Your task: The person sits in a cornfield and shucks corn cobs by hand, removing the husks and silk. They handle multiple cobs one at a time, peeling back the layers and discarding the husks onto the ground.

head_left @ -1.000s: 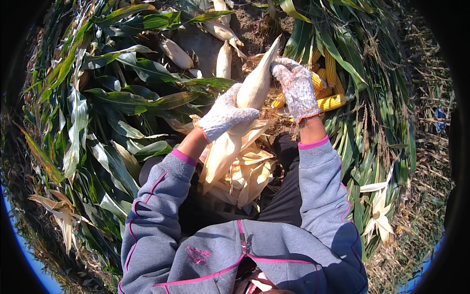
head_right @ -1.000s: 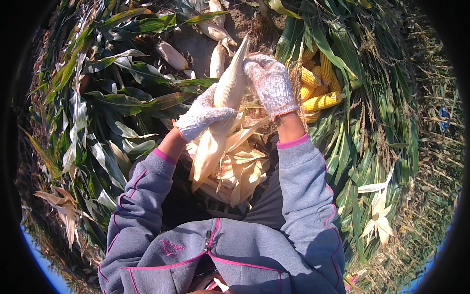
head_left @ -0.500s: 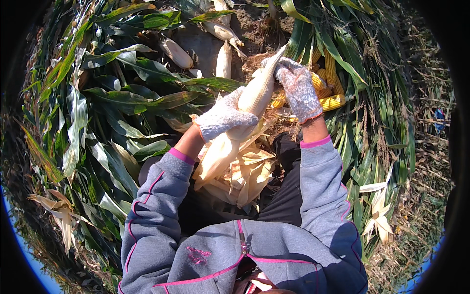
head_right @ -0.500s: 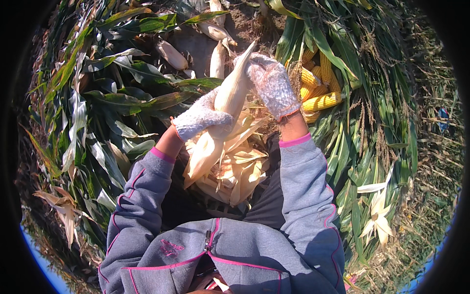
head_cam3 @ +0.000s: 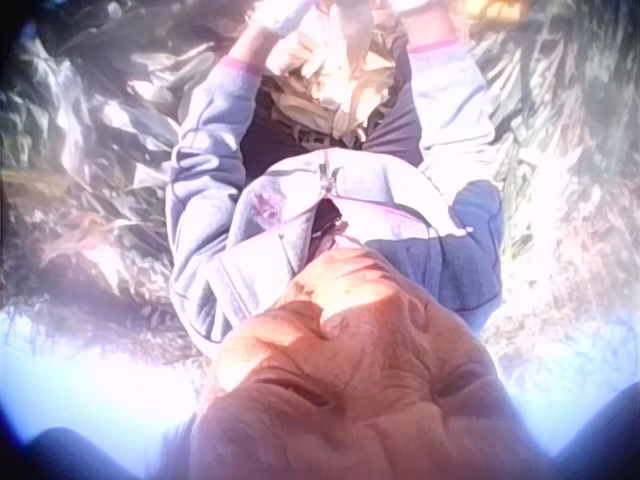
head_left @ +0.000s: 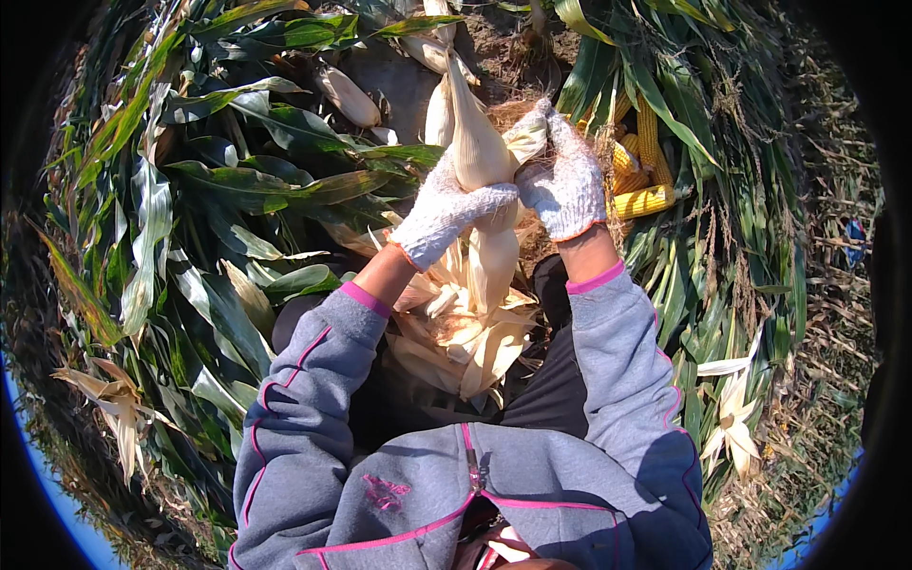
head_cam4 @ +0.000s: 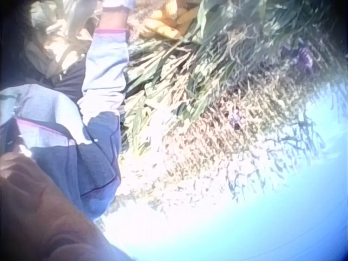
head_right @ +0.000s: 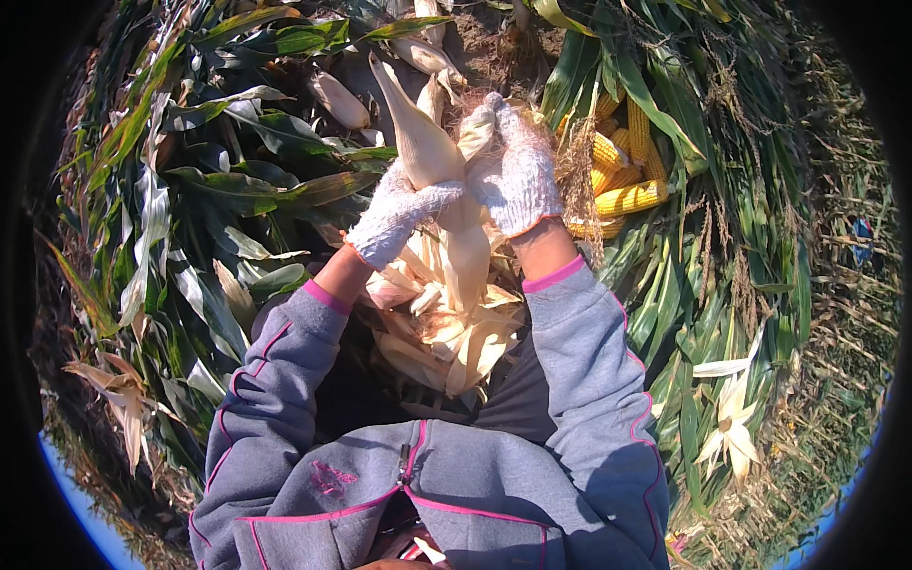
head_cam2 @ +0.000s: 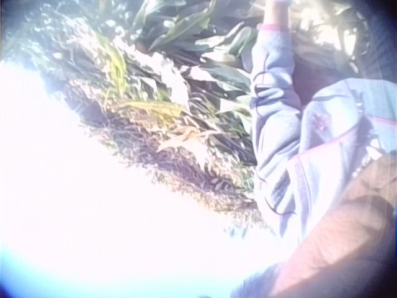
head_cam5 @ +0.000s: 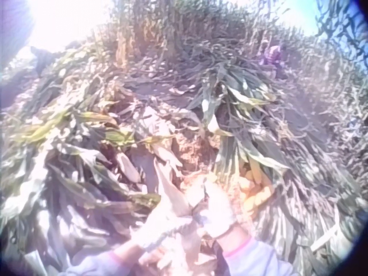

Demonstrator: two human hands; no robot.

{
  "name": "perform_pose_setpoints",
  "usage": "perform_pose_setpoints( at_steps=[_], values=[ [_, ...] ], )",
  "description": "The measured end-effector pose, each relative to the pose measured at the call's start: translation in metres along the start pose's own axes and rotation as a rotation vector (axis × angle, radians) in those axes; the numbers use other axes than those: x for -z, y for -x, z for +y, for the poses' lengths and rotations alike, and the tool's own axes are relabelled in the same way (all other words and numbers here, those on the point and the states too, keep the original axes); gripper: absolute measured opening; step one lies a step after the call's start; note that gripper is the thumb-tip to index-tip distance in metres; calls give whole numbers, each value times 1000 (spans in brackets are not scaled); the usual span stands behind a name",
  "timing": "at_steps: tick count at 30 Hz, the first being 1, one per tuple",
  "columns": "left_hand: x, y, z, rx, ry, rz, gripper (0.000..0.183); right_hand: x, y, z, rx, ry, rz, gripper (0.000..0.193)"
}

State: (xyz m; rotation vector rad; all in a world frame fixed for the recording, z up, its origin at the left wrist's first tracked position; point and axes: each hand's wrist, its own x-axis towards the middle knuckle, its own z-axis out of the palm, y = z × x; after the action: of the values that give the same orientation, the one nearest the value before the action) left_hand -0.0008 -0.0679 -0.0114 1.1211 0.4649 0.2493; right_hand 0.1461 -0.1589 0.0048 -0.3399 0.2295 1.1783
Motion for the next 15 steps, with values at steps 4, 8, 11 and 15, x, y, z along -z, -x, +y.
perform_pose_setpoints(
  at_steps=[4, 8, 11, 15],
  values=[
    [11, -5, 7, -17, 375, 200, 38, -30, 22, 7, 74, 224, 98, 18],
    [47, -13, 28, -9, 636, 417, 34, -32, 39, 0, -8, 608, -56, 19],
    [60, -13, 48, -105, 661, 569, 40, -24, 39, -3, 127, 1872, -554, 23],
    [67, -3, 63, -209, 530, 579, 36, 13, 35, 20, -326, 2484, -694, 23]
  ],
)
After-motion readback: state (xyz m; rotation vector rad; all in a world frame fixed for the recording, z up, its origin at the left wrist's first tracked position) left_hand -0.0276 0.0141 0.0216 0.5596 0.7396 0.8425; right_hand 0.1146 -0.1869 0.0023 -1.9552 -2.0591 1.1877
